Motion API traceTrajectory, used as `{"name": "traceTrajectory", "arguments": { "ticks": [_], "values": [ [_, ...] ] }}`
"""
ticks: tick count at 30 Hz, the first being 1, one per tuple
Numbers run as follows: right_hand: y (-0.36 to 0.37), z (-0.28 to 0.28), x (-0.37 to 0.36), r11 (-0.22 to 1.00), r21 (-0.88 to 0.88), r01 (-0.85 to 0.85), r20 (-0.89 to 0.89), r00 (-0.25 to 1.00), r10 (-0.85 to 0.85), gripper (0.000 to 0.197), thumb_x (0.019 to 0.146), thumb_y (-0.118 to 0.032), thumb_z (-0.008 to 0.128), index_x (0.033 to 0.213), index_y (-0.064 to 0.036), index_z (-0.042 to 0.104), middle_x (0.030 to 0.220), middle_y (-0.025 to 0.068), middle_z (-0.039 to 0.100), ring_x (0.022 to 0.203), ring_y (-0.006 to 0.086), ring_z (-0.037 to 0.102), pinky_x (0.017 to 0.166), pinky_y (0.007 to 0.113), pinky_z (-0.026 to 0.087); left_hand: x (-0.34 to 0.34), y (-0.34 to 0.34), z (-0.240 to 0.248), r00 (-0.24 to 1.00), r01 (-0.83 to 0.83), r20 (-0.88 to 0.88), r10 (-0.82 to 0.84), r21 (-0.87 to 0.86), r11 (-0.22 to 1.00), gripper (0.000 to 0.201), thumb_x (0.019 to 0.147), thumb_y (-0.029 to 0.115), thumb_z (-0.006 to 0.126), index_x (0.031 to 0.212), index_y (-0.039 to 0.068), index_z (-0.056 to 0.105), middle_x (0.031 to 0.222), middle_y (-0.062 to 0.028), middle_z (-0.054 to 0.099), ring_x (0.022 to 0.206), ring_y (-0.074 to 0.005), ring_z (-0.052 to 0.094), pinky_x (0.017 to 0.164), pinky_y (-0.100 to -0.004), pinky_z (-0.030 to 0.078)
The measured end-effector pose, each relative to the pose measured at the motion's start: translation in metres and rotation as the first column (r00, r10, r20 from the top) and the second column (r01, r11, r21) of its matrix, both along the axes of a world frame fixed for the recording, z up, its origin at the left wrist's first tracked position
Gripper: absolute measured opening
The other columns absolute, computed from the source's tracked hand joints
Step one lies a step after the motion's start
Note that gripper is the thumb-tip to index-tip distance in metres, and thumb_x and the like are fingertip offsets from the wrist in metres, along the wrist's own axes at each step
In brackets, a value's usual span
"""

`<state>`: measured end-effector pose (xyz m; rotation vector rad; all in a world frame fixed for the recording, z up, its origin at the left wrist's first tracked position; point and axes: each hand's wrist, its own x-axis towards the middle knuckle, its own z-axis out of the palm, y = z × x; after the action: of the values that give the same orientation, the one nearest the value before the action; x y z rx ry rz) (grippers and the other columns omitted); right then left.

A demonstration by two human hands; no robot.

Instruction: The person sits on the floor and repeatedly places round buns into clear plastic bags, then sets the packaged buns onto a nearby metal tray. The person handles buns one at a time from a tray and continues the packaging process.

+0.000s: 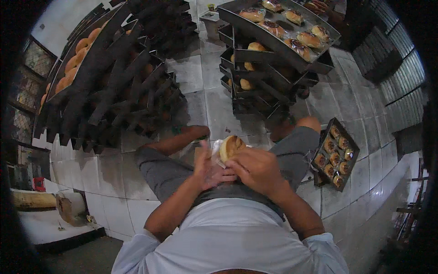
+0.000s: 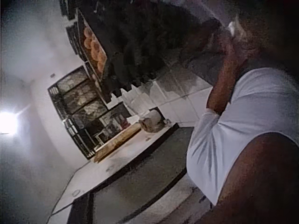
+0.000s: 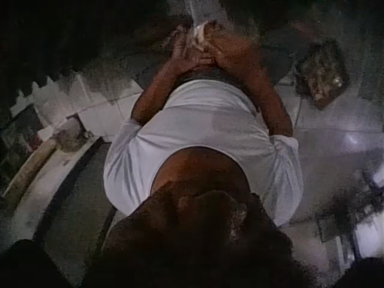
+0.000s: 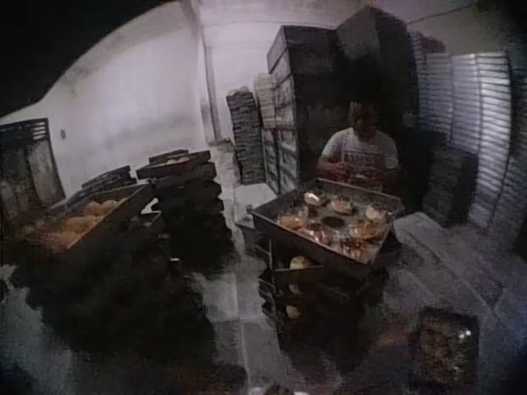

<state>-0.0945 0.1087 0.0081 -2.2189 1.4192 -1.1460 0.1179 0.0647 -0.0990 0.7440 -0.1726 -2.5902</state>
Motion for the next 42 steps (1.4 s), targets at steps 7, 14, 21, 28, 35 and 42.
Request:
{"name": "traceTrajectory", "arguments": {
  "ticks": [7, 14, 21, 28, 35, 42],
  "values": [
    [0.033, 0.007, -0.017, 0.966, 0.221, 0.134, 0.169, 0.970, -0.173, 0.021, 0.087, -0.017, 0.082, 0.104, -0.0055, 0.076, 0.095, 0.0098, 0.075, 0.086, 0.0268, 0.074, 0.076, 0.039, 0.059, -0.048, -0.023, 0.020, 0.898, -0.073, -0.438, 0.033, -0.074, 0.995, 0.108, 0.087, 0.091, 0.049, 0.159, 0.011, 0.044, 0.153, -0.0293, 0.050, 0.137, -0.0430, 0.057, 0.114, -0.0597, 0.047],
    [0.035, 0.004, 0.027, 0.994, 0.107, 0.033, -0.126, 0.992, -0.020, 0.019, 0.083, -0.015, 0.076, 0.099, -0.0062, 0.069, 0.094, 0.0073, 0.065, 0.072, 0.0242, 0.070, 0.064, 0.040, 0.059, -0.079, -0.015, 0.067, 0.916, -0.223, -0.366, 0.163, -0.130, 0.966, 0.077, 0.093, 0.055, 0.075, 0.150, 0.010, 0.049, 0.139, -0.0256, 0.059, 0.107, -0.0351, 0.071, 0.090, -0.0419, 0.065],
    [0.007, 0.003, 0.006, 0.947, 0.295, -0.129, -0.063, 0.986, 0.154, 0.019, 0.081, -0.018, 0.080, 0.078, -0.0103, 0.063, 0.080, 0.0107, 0.066, 0.078, 0.0257, 0.072, 0.061, 0.040, 0.056, -0.081, -0.037, 0.017, 0.862, -0.311, -0.376, 0.340, 0.137, 0.940, 0.054, 0.099, 0.035, 0.072, 0.143, 0.011, 0.055, 0.136, -0.0288, 0.059, 0.102, -0.0386, 0.073, 0.084, -0.0377, 0.069],
    [0.046, 0.068, -0.076, 0.990, 0.003, 0.138, 0.119, 0.983, -0.137, 0.048, 0.082, -0.037, 0.087, 0.115, -0.0034, 0.075, 0.108, 0.0155, 0.078, 0.101, 0.0344, 0.076, 0.104, 0.048, 0.053, -0.097, -0.018, 0.100, 0.901, -0.158, -0.357, 0.247, 0.262, 0.952, 0.078, 0.096, 0.071, 0.061, 0.147, 0.011, 0.055, 0.133, -0.0209, 0.064, 0.118, -0.0372, 0.068, 0.094, -0.0490, 0.061],
    [0.110, -0.001, -0.104, 0.831, 0.478, 0.285, 0.331, 0.818, -0.471, 0.045, 0.096, -0.039, 0.078, 0.121, -0.0010, 0.074, 0.100, 0.0114, 0.077, 0.091, 0.0183, 0.074, 0.093, 0.036, 0.056, -0.093, 0.035, 0.038, 0.996, 0.022, 0.085, 0.015, -0.425, 0.905, 0.099, 0.095, 0.056, 0.072, 0.169, 0.009, 0.024, 0.155, -0.0133, 0.051, 0.133, -0.0227, 0.056, 0.104, -0.0400, 0.048],
    [0.079, -0.070, -0.141, 0.628, 0.716, 0.307, 0.401, 0.556, -0.728, 0.031, 0.097, -0.028, 0.079, 0.106, 0.0022, 0.080, 0.086, 0.0030, 0.075, 0.076, 0.0087, 0.067, 0.069, 0.026, 0.054, -0.123, -0.019, 0.001, 0.834, 0.277, 0.543, 0.098, -0.565, 0.777, 0.033, 0.099, 0.026, 0.078, 0.113, -0.003, 0.073, 0.097, -0.0043, 0.073, 0.084, -0.0107, 0.066, 0.076, -0.0267, 0.055]
  ]
}}
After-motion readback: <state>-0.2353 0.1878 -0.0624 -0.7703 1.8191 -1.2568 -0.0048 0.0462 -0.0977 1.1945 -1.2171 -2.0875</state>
